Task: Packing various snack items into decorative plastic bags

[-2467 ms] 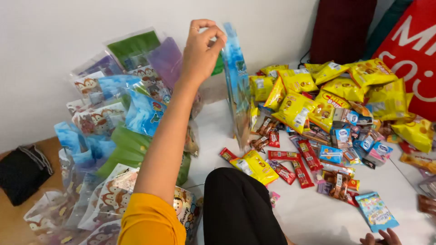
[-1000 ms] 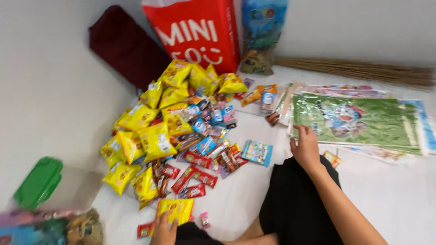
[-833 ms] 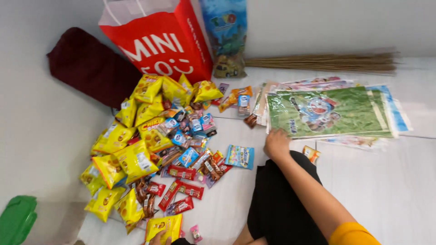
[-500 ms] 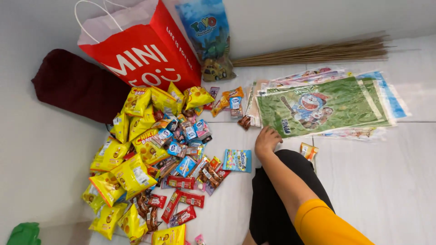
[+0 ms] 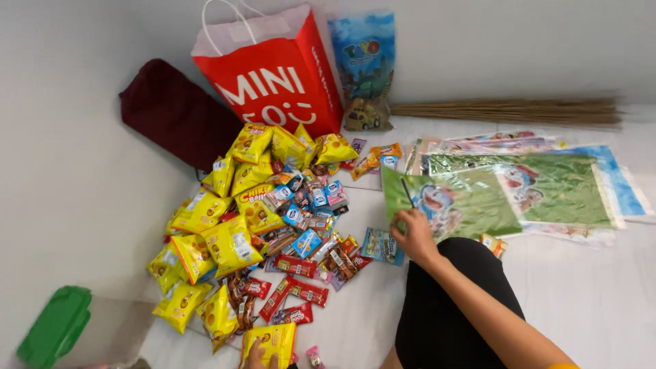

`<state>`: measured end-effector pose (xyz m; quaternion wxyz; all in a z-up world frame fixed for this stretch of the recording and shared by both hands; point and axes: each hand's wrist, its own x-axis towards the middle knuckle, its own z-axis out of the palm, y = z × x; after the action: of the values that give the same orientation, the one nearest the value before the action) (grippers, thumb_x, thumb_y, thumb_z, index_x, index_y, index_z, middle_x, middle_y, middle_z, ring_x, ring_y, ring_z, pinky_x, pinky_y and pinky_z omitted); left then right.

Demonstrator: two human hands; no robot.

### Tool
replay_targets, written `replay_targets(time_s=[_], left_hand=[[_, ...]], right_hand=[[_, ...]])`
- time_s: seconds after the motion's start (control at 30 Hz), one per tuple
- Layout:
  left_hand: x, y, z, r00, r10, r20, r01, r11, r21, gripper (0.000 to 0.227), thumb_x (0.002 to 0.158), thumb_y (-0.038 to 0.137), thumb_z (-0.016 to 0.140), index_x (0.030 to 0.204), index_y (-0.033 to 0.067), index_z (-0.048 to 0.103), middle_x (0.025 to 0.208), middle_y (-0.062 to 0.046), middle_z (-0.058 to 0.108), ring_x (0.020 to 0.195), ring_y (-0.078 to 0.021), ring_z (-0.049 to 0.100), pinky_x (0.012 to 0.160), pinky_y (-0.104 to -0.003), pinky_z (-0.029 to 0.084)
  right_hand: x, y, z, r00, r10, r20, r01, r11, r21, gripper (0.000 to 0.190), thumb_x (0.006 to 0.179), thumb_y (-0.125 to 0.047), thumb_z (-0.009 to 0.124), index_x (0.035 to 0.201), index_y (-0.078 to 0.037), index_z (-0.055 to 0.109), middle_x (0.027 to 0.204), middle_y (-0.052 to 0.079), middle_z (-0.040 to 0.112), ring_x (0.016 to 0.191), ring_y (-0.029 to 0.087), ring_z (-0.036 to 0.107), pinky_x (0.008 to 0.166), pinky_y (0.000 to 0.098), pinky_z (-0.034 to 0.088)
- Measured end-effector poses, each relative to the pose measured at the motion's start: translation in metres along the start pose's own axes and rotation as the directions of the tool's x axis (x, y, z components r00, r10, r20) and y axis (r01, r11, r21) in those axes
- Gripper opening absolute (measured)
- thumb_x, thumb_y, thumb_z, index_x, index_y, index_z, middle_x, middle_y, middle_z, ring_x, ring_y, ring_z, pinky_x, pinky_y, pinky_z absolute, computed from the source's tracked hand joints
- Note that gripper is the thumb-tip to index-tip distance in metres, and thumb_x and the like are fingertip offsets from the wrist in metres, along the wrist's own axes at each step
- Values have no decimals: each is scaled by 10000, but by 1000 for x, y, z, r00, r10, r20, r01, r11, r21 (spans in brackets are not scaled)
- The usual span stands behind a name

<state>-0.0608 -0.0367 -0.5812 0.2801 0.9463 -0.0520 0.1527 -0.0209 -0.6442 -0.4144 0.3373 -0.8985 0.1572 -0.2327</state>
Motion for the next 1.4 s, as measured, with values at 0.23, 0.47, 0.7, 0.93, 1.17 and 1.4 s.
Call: replay_targets(time_s=[0.23,0.47,0.7,0.93,1.17,1.4], left_hand=[[52,241,-92,892,-163,421,379,777,-502,1447,473,227,1049,1622,264,169,1643,-135,287,1412,-321,519,1030,-541,485],[-7,173,-28,770,-78,633,615,353,-705,1042,794,31,887,1609,135,247,1661,-86,344,1494,-173,361,1261,-347,234],[30,263,-96,662,-28,749,682,436,-587,47,1048,216,594,1041,188,557,798,50,471,703,-48,481,591,-217,434],[43,246,-66,853,-450,265,512,818,-261,156,1061,348,520,1085,194,527,746,-50,705,586,-292,612,512,-438,372],[48,260,-73,816,-411,406,524,824,-218,439,934,218,742,1301,309,519,761,-21,674,739,-279,683,658,-419,460],[39,258,-67,789,-125,602,390,859,-332,523,878,-79,529,1154,281,790,1305,-180,660,1279,-426,592,1108,-480,466]], right_hand=[[-98,-156,-62,185,-633,752,-274,702,658,89,1032,-132,589,972,-126,523,888,-25,503,822,97,468,739,264,398],[-77,-180,-46,213,-583,784,-864,262,430,306,858,-172,767,1109,-115,603,1138,40,621,1043,175,593,916,341,436],[-11,-147,-4,538,-320,780,-808,-459,369,698,901,-586,606,1339,-44,570,1332,243,627,1198,387,618,1036,498,456],[-92,-166,-21,204,-38,978,-929,307,205,750,781,-418,629,1421,-29,582,1302,219,710,1112,381,686,950,560,540],[-133,-37,63,440,431,788,-832,526,177,597,794,-41,843,1302,-143,547,898,195,669,677,234,595,538,344,427],[-125,-15,73,393,491,778,-916,288,281,416,947,-65,690,1331,-159,560,918,192,651,554,189,600,554,290,538]])
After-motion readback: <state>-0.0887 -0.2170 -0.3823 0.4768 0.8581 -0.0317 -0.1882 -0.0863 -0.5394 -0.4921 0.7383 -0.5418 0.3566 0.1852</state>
